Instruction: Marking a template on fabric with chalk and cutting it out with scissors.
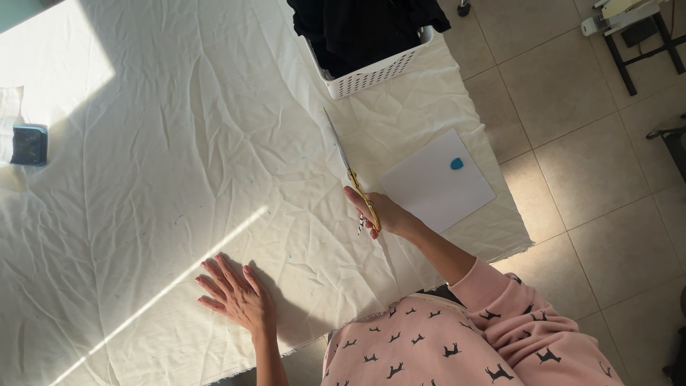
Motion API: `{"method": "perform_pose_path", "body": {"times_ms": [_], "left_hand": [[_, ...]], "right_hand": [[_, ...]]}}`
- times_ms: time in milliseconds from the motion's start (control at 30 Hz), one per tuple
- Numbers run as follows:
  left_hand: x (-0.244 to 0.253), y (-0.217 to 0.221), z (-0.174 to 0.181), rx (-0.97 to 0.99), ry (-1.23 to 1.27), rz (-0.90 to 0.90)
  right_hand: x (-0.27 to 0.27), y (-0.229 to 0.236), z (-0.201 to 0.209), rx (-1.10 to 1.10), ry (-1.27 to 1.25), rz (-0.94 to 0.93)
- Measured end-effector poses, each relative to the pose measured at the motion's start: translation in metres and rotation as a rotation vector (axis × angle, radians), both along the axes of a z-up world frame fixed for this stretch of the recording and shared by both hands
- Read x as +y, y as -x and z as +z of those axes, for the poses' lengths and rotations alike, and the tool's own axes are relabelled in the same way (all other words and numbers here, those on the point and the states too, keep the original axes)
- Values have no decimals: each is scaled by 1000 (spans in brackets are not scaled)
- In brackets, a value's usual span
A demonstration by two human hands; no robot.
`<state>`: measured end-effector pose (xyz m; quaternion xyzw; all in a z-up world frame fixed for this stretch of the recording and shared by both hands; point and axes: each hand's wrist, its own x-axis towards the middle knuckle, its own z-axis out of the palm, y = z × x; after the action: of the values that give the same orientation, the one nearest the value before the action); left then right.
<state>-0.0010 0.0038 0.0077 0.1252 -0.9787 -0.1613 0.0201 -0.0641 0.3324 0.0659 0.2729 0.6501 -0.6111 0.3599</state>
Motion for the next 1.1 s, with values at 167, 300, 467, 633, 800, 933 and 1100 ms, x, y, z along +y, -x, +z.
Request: {"method": "perform_pose_path", "body": {"times_ms": [167,300,467,633,800,933,1100], "left_hand": [[-1,-1,-3,3,-2,5],[-2,-1,-5,5,14,-2],[-1,1,-3,10,-10,-4],[2,2,6,18,-36,48],[48,-5,20,139,59,-43],[169,-47,31,191,-39,-10],[308,-110,37,250,-149,-87]], "right_hand": [[1,-2,6,13,-24,-22],[-1,-2,6,-51,4,20],[17,-48,38,-148,106,71],[92,-129,63,-176,221,312],[203,-155,66,32,-166,214],[274,-147,58,177,-427,211],[307,-140,94,373,-454,332]]}}
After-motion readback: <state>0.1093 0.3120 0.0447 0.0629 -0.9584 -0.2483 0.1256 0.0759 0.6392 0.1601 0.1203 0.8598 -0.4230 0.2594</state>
